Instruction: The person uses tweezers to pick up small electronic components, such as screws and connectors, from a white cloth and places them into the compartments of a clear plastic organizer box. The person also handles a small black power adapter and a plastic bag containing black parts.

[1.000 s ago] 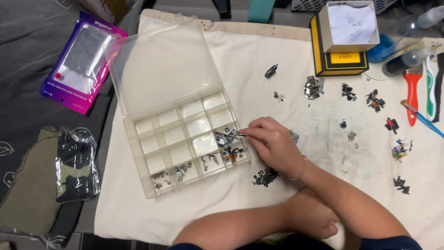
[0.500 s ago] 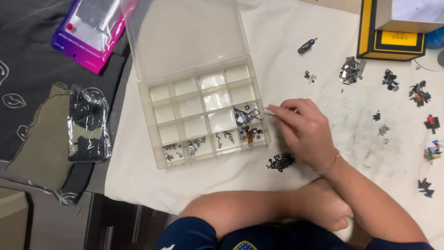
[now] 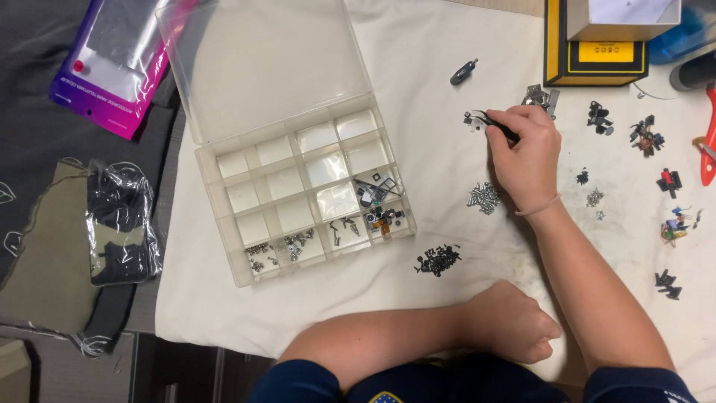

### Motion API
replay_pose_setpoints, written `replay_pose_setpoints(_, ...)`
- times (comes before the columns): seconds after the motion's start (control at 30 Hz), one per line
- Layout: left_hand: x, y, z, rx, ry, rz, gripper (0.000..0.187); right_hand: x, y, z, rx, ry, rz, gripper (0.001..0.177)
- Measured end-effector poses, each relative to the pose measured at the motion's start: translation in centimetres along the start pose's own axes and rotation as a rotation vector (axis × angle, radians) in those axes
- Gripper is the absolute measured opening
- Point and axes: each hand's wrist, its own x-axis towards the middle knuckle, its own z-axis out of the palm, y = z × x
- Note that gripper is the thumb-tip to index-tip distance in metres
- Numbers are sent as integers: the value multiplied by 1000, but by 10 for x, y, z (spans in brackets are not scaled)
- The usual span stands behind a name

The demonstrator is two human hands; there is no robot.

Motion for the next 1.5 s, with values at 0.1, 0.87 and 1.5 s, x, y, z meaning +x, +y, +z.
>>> replay_pose_setpoints(0.1,-1,-2,6,8,56,22,18,-1,5,6,-22,6,-6,21)
replay_pose_setpoints(0.87,0,-1,7,10,146,52,19,7,-48,-38,551,-135,495,19)
replay_pose_setpoints(1.5,-1,1,2,-19,106,-7,24,-15,-92,-25,101,-92,-192,20)
